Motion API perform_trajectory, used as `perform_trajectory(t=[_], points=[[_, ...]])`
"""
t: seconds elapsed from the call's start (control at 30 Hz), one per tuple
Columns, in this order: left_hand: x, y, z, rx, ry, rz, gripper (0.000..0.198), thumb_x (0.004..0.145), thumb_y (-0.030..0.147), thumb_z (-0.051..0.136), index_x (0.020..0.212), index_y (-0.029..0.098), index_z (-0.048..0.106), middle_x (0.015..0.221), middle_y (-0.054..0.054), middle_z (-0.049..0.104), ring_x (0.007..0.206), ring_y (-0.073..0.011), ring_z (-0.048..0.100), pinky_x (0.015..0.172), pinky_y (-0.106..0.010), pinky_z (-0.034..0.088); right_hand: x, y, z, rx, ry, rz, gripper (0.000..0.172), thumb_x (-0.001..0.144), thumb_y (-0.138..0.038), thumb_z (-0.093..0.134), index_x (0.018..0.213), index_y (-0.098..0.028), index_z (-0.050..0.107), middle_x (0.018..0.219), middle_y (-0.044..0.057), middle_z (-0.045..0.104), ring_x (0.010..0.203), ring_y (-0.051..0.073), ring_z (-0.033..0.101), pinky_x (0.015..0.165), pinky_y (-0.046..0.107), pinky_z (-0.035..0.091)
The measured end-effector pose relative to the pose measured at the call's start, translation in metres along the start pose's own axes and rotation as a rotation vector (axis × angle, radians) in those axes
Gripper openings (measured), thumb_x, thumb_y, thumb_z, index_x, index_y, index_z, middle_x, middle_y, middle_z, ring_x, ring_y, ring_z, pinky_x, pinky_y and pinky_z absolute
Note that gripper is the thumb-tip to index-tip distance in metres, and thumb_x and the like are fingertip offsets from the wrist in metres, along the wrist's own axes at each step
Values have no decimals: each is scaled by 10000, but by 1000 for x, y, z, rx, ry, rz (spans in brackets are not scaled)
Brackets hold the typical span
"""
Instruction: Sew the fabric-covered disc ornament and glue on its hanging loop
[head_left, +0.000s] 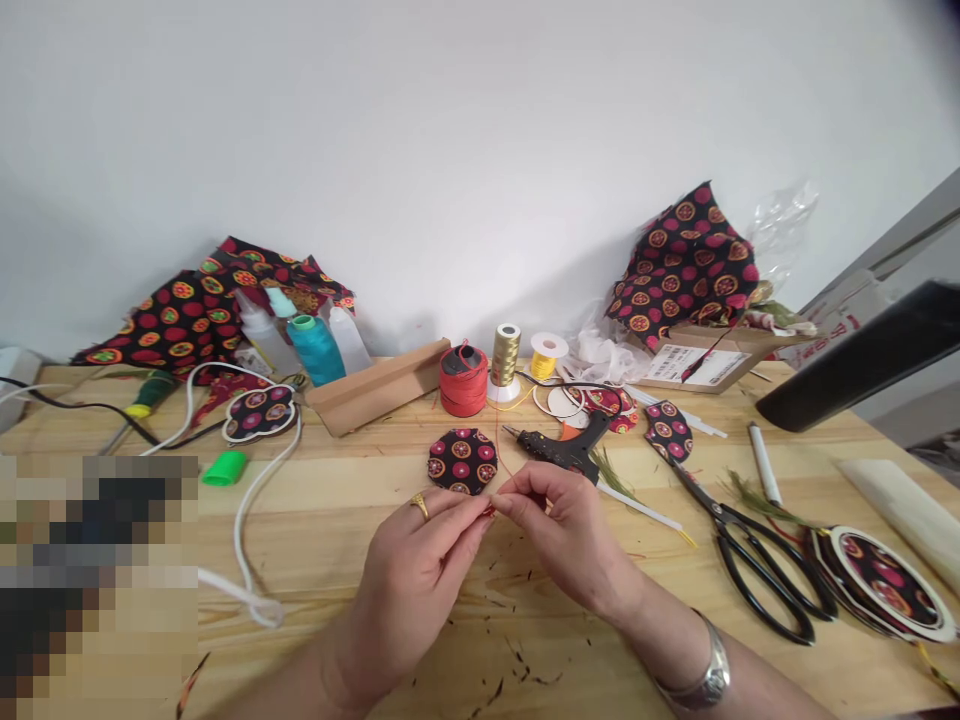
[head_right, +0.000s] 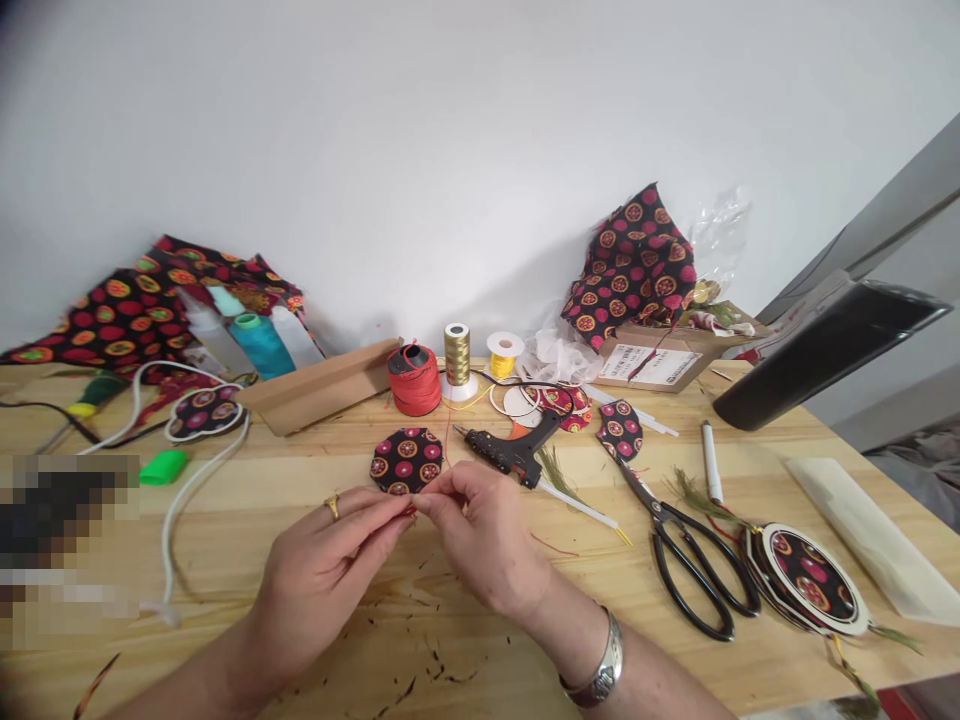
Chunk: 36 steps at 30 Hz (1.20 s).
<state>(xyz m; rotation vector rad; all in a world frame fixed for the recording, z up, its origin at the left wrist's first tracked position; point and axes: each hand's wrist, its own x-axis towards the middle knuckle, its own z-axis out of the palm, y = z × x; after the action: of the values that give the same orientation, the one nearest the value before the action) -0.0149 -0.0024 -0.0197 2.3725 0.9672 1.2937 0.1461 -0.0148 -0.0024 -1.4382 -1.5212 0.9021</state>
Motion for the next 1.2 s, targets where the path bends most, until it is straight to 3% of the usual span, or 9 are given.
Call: perform_trajectory(t=[0.2, 0.4, 0.5, 0.67, 0.77, 0.87, 1.0, 1.1, 1.2], points=[[0, 1, -4, 41, -51, -16, 246, 776, 50, 549, 953, 186, 654, 815, -51, 679, 744, -150, 617, 690, -255, 490, -1, -4, 0, -17, 1, -8, 160, 777, -230, 575, 645, -157, 630, 608, -13, 602, 584, 104, 501, 562, 209, 387], [1, 3, -5, -79, -86, -183, 231, 770, 88, 548, 898, 212, 695, 799, -47, 688, 749, -169, 618, 700, -264, 475, -4, -4, 4, -25, 18, -55, 162, 776, -239, 579, 635, -170, 618, 607, -6, 600, 586, 117, 505, 556, 225, 393], [5, 4, -6, -195, -70, -365, 179, 766, 154, 578, 835, 235, 722, 785, -34, 703, 714, -172, 624, 666, -258, 472, -1, -3, 0, -14, 48, -109, 164, 793, -248, 565, 664, -173, 631, 628, 4, 602, 600, 123, 509, 570, 234, 403], [15, -5, -11, -400, 111, -845, 110, 678, 286, 694, 745, 210, 736, 694, -22, 718, 673, -172, 617, 661, -259, 462, 12, -2, -30, 79, 431, -125, 174, 813, -318, 544, 787, -176, 641, 738, 27, 631, 686, 148, 544, 647, 266, 434], [20, -13, -11, -575, 272, -954, 147, 635, 295, 728, 737, 190, 733, 640, -4, 702, 616, -143, 580, 606, -245, 440, 17, -4, -45, 59, 567, -92, 178, 799, -328, 556, 791, -173, 641, 720, 24, 628, 662, 146, 537, 626, 272, 428], [23, -18, -10, -650, 377, -965, 151, 609, 270, 744, 729, 180, 733, 615, 10, 691, 588, -125, 557, 594, -240, 436, 15, -6, -46, -39, 472, -125, 159, 802, -294, 551, 748, -173, 640, 697, 24, 623, 639, 145, 534, 610, 281, 425], [24, -21, -10, -693, 429, -949, 133, 601, 255, 750, 712, 184, 733, 689, -2, 716, 701, -152, 602, 698, -261, 455, 11, -9, -33, -300, 111, -201, 160, 817, -219, 528, 715, -197, 649, 729, 36, 642, 739, 178, 550, 694, 323, 432], [23, -23, -9, -711, 431, -946, 148, 605, 270, 749, 720, 178, 731, 680, -9, 712, 707, -159, 602, 704, -271, 451, 12, -14, -20, -516, -48, -268, 59, 784, -224, 593, 791, -206, 648, 812, 50, 656, 862, 216, 516, 771, 353, 416], [22, -25, -9, -729, 429, -941, 157, 607, 286, 745, 712, 170, 731, 652, -9, 697, 672, -152, 582, 659, -264, 440, 20, -20, -6, -676, -113, -335, 317, 702, -334, 689, 976, -201, 599, 951, 81, 641, 978, 264, 456, 836, 402, 380]])
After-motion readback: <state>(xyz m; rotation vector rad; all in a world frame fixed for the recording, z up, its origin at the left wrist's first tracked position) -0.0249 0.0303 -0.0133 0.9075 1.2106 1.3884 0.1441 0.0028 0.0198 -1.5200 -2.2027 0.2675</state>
